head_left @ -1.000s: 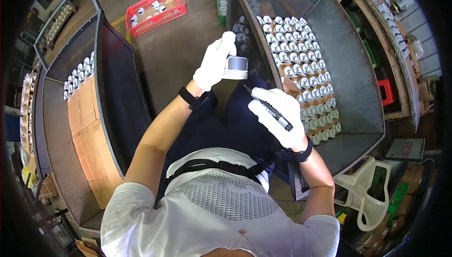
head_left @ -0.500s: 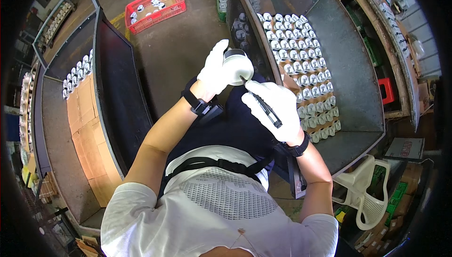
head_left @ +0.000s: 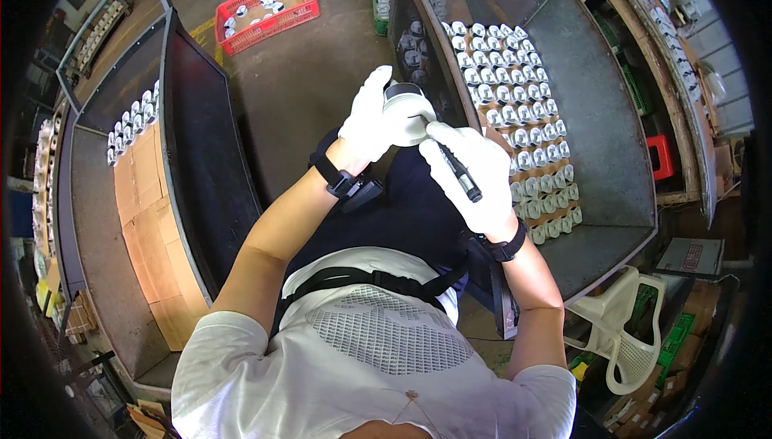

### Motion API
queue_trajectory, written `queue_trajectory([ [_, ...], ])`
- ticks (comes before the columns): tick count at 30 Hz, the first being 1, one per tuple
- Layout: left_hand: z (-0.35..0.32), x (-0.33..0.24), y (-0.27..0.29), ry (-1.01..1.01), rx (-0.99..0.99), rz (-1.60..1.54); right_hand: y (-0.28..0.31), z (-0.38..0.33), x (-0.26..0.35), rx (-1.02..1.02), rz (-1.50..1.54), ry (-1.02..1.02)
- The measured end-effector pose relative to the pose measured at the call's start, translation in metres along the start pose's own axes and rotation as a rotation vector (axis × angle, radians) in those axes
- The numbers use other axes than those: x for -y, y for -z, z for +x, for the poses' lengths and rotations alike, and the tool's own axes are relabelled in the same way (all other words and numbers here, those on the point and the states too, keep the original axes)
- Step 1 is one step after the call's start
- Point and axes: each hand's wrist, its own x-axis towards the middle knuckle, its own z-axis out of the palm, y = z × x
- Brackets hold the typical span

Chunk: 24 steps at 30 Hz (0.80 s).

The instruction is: The recorder is marking and inspecting metal pistons inside a storage bin using a marker.

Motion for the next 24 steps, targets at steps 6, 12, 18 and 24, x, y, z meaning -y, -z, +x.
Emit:
queue_trajectory([
  [6, 0.003, -0.008, -0.014, 0.058, -0.096, -0.042, 0.004, -0.004, -0.003, 0.061, 0.019, -0.007],
  [12, 0.003, -0.025, 0.001, -0.230, -0.190, 0.449, 0.010, -0.010, -0.002, -0.056, 0.559, -0.443],
  [18, -0.010, -0.040, -0.022, -0.210, -0.065, 0.443, 0.008, 0.003, -0.025, -0.061, 0.633, -0.597],
  [24, -0.013, -0.038, -0.038, 0.047, -0.106, 0.112, 0.009, 0.032, -0.007, 0.416, 0.576, -0.625],
])
